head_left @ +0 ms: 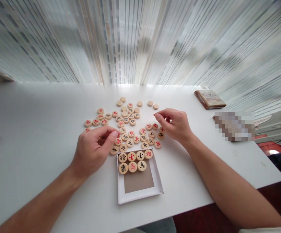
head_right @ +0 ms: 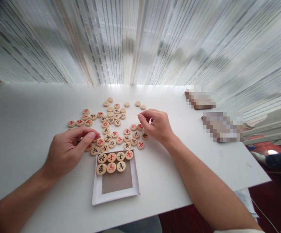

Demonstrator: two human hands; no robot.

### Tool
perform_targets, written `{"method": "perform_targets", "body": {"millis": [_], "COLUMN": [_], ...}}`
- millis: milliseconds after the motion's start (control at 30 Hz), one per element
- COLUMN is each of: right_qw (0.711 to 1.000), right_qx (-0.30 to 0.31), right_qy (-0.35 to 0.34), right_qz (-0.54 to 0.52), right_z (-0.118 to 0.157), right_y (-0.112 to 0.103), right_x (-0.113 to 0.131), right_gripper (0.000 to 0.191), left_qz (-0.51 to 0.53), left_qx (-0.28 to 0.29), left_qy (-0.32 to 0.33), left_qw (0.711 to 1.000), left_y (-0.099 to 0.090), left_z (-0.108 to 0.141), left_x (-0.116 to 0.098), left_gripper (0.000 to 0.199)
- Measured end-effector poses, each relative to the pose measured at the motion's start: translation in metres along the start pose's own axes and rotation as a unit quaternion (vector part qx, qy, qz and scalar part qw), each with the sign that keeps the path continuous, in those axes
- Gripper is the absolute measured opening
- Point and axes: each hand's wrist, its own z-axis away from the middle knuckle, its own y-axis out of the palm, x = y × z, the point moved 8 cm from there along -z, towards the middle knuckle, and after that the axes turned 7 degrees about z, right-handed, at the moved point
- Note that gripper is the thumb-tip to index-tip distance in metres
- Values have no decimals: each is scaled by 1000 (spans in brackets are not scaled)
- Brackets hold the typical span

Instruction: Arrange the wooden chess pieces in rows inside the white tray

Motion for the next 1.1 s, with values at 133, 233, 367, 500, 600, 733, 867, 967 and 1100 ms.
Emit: {"method": "perform_targets", "body": {"millis": [133, 233, 367, 500, 600, 733, 867, 967, 1100], "right_qw": [998, 988, 986, 994, 998, 992, 984, 990, 996], "right_qx": [-6, -12, -4, 1, -7, -9, 3, -5, -15], "right_qy": [42, 90, 92, 69, 64, 105, 137, 118, 85], "right_qz": [-41, -123, -140, -81, -26, -67, -110, -72, -24], "right_z": [1, 2, 3, 2, 1, -2, -5, -8, -9], "right_y": [0, 2, 4, 2, -2, -4, -5, -12, -17], "right_x": [-11, -24, -27, -19, -16, -23, -34, -37, -34], "right_gripper": [46, 64, 68, 57, 41, 25, 32, 32, 29], "left_qz": [3, 3, -17, -63, -68, -28, -53, -62, -80], "left_qx": [-2, -4, -19, -47, -69, -58, -43, -46, -64], "left_qy": [0, -4, -1, -8, -17, -47, -37, -32, -38], "left_qw": [1000, 1000, 1000, 997, 995, 997, 997, 997, 994], "left_y": [0, 0, -7, -23, -34, -31, -23, -23, -35], "left_z": [0, 0, -2, -8, -12, -14, -13, -13, -15], "left_x": [0, 1, -1, -1, 4, 13, 10, 7, 9], "left_gripper": [27, 26, 25, 23, 24, 23, 25, 26, 25]}}
